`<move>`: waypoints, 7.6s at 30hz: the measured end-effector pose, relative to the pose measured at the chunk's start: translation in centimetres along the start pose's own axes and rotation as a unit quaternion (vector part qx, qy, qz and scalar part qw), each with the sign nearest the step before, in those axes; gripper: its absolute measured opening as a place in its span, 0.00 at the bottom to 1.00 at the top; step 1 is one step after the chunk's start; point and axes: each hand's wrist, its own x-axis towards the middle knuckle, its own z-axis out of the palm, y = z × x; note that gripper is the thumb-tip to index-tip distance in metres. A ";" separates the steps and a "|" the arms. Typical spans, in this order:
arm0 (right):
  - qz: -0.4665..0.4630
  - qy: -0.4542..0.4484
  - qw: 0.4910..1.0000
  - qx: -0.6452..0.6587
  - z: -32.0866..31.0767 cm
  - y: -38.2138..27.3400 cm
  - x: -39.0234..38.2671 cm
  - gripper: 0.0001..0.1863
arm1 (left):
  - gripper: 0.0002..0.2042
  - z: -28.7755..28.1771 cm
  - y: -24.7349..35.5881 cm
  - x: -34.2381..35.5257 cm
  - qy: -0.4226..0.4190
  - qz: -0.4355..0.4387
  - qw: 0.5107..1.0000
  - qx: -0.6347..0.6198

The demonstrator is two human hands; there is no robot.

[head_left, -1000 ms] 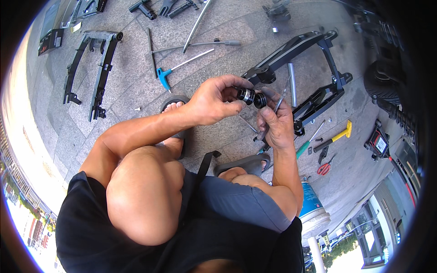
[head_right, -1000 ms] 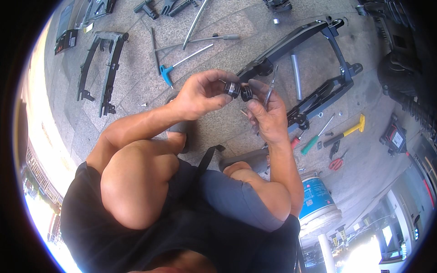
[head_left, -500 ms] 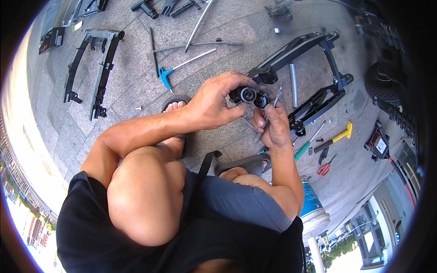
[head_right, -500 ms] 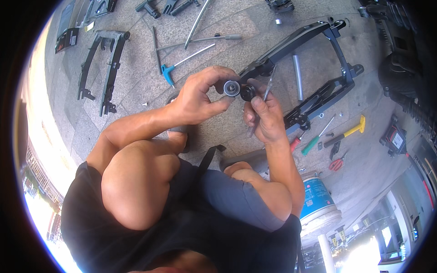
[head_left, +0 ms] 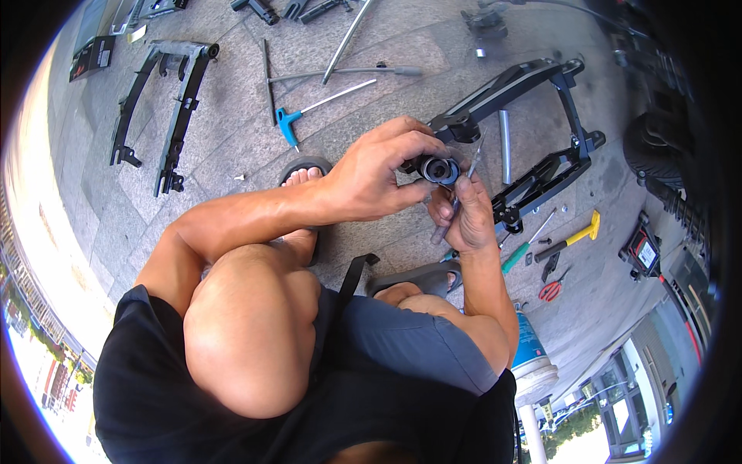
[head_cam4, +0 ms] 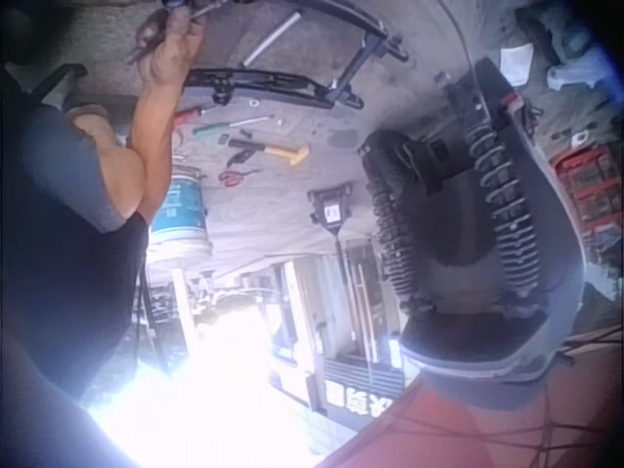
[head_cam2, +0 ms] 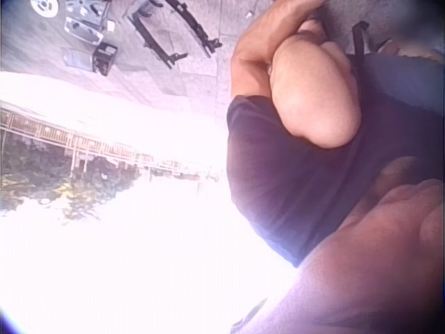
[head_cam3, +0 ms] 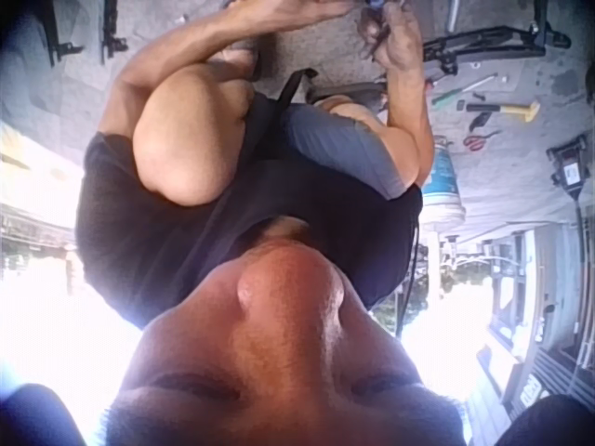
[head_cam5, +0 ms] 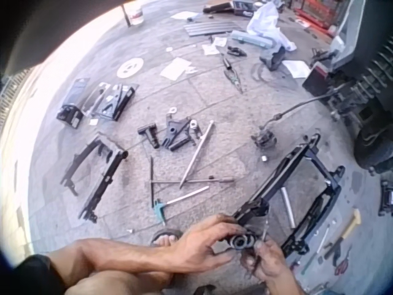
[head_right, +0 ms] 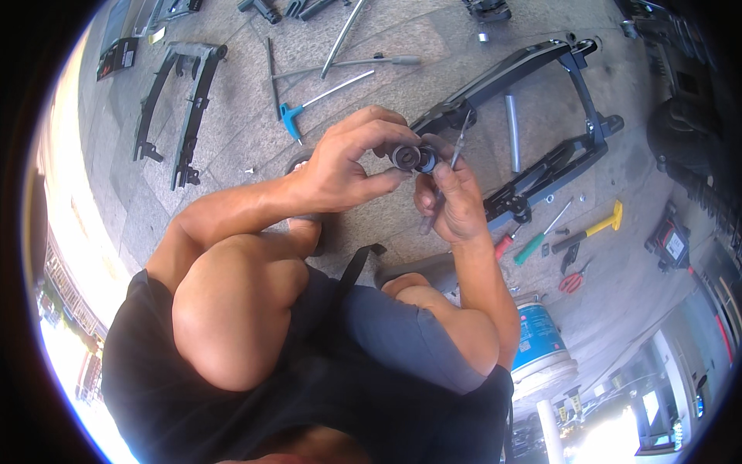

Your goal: The person sits on the ground and works on a vehicle suspension component. They use a screwdriver to remove a small part, then use a hammer and punch to drive out a pin. They continue to disassemble the component using various tools.

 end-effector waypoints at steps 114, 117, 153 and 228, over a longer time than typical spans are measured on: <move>-0.093 -0.129 0.540 -0.826 10.8 -7.4 -2.1 0.09 | 0.13 -1.8 -5.5 -4.3 -0.144 -0.156 0.968 -0.135; -0.077 -0.120 0.529 -0.836 11.2 -7.2 -2.0 0.09 | 0.13 -1.9 -5.4 -4.2 -0.135 -0.161 0.966 -0.149; -0.102 -0.110 0.614 -0.775 9.6 -8.6 -4.9 0.13 | 0.07 -1.5 -2.0 -2.1 -0.256 0.040 0.966 -0.004; -0.171 0.240 0.819 -0.493 -11.9 -12.8 -28.6 0.28 | 0.03 14.4 4.7 4.4 -0.205 -0.004 0.973 0.111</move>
